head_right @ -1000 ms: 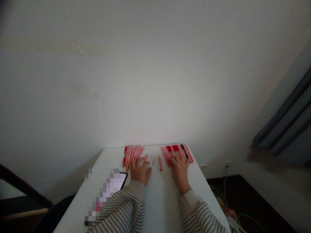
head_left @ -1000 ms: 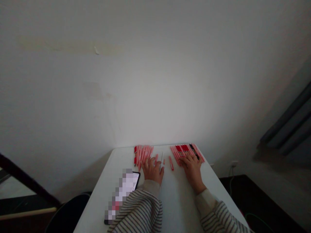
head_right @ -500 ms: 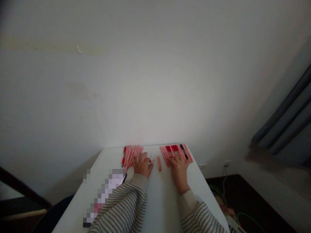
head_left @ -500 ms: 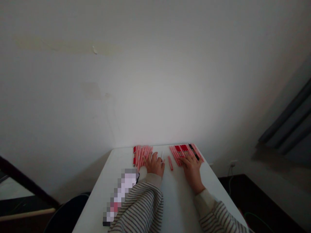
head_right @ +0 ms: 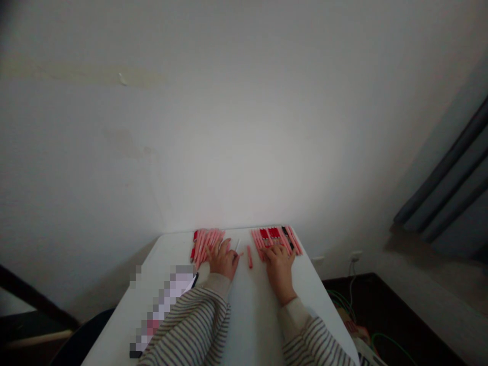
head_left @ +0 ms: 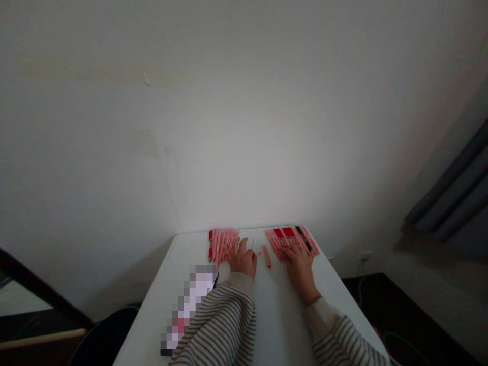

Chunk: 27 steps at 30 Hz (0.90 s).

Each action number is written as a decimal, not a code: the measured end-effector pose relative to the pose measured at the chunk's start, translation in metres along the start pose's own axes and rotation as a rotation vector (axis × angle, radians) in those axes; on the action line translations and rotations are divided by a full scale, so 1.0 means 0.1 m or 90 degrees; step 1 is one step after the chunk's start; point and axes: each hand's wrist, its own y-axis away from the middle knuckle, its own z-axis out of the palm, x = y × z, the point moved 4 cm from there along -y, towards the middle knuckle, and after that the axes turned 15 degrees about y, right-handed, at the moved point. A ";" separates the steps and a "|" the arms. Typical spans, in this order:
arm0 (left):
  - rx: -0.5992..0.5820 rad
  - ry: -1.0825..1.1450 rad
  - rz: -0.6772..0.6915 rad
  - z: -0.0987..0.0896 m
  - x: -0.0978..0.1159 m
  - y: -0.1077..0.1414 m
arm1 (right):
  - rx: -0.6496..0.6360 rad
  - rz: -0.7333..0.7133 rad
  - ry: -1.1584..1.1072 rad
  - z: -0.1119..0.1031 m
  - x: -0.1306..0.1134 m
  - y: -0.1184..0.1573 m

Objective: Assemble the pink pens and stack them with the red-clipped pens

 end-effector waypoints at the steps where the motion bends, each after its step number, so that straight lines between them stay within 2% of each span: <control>1: 0.006 0.002 0.003 0.00 0.00 0.00 | -0.002 0.001 0.001 0.00 0.00 0.00; 8: 0.096 0.042 0.041 -0.01 -0.04 0.05 | -0.008 -0.013 -0.023 -0.07 -0.13 0.00; 13: 0.147 0.074 0.074 -0.01 -0.08 0.08 | -0.009 -0.054 -0.054 -0.12 -0.27 -0.01; 18: 0.118 0.096 0.095 0.01 -0.09 0.08 | -0.017 -0.089 -0.059 -0.14 -0.33 -0.01; 27: 0.102 0.105 0.084 0.03 -0.06 0.10 | -0.035 -0.086 -0.064 -0.14 -0.32 0.01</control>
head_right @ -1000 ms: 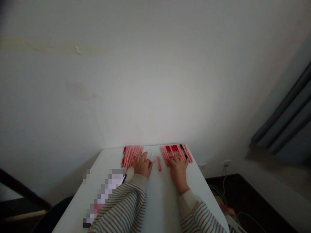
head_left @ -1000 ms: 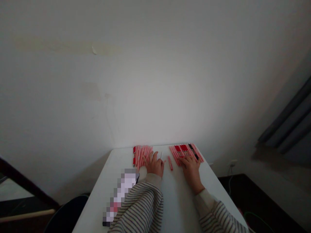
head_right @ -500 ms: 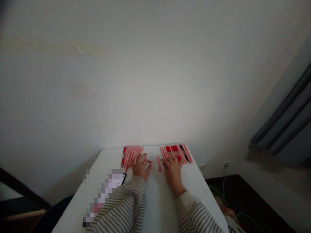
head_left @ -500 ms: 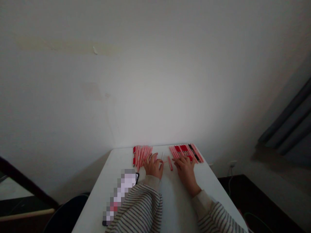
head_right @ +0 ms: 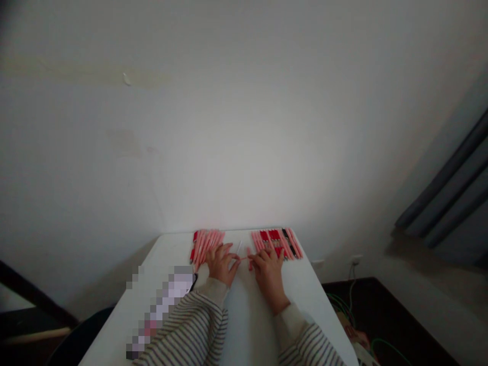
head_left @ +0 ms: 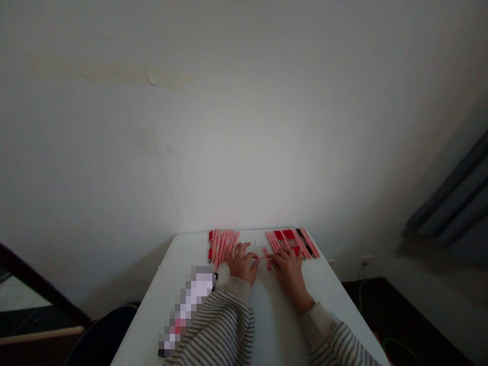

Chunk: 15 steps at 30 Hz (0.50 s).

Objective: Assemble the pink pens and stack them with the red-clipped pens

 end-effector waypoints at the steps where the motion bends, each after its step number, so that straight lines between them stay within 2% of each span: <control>1: -0.007 0.002 -0.001 0.00 0.00 0.00 | 0.000 0.003 0.002 0.00 0.00 0.00; 7: -0.048 0.010 0.000 0.02 -0.01 0.00 | -0.006 0.013 -0.011 0.01 0.01 0.01; 15: -0.042 0.028 -0.022 0.03 0.02 0.00 | -0.018 0.034 -0.062 0.05 -0.03 0.03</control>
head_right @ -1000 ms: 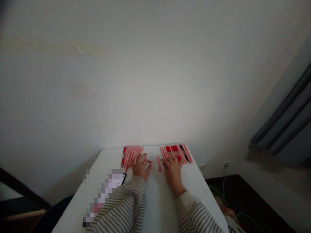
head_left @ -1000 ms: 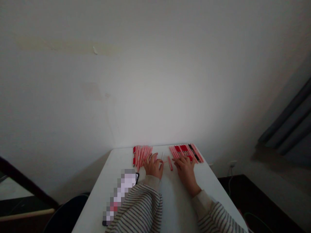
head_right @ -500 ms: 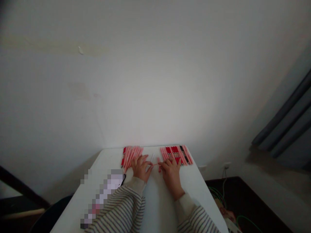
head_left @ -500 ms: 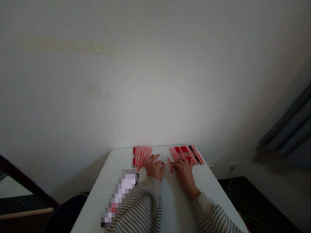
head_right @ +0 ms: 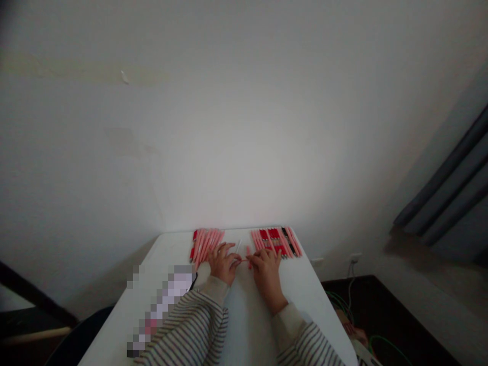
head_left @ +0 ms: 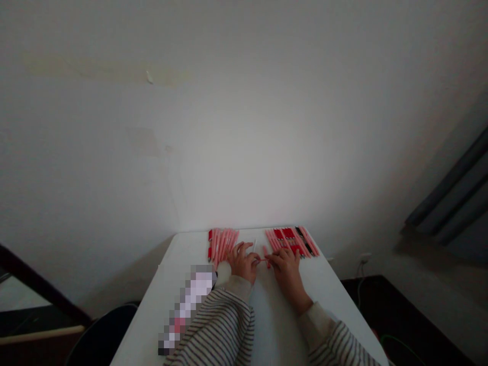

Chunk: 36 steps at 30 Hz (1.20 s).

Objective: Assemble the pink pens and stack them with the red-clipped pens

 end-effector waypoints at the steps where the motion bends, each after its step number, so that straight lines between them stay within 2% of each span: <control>1: 0.001 0.002 0.000 0.00 0.00 0.00 | -0.007 0.007 -0.010 0.01 0.00 0.00; 18: 0.022 -0.017 -0.001 -0.04 0.01 0.00 | -0.025 0.017 -0.073 0.06 0.00 -0.02; 27: 0.019 -0.009 0.001 -0.05 0.01 -0.01 | -0.005 0.010 -0.046 0.05 -0.01 -0.01; 36: 0.035 -0.024 0.000 -0.08 0.04 0.00 | 0.001 0.019 -0.079 0.01 -0.01 -0.03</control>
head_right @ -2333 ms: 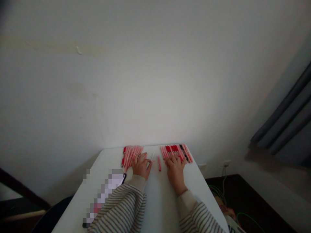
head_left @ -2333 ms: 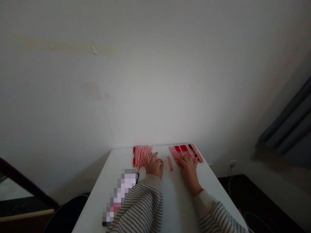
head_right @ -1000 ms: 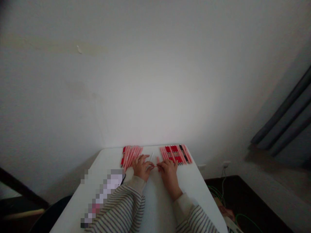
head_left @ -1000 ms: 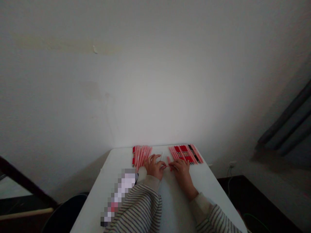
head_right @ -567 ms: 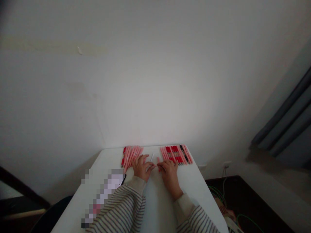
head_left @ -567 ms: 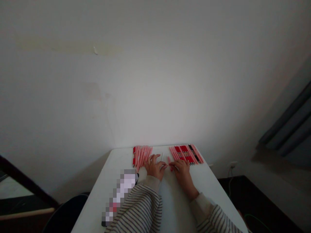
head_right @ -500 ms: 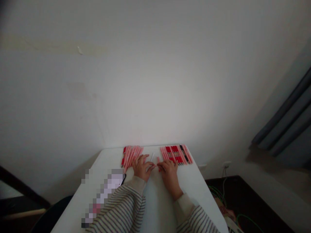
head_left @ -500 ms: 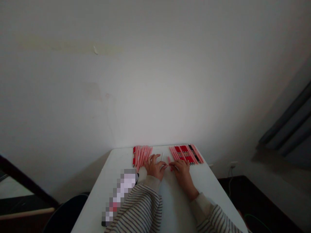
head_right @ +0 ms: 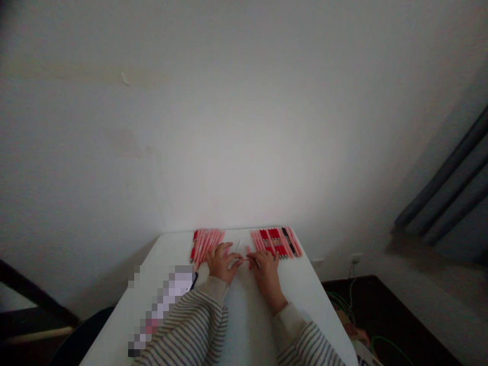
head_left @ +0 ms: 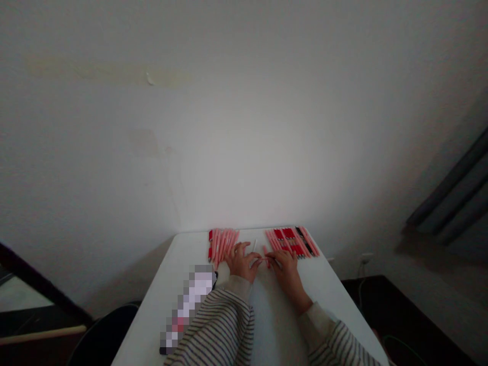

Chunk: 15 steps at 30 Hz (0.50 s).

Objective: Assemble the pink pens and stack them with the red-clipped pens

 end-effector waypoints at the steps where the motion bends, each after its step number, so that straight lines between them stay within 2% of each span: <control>1: 0.004 -0.002 -0.002 -0.01 0.01 0.00 | 0.002 -0.002 0.003 0.00 0.00 0.00; 15: 0.031 0.000 -0.035 -0.09 0.01 -0.02 | 0.037 0.006 0.047 0.06 0.12 -0.05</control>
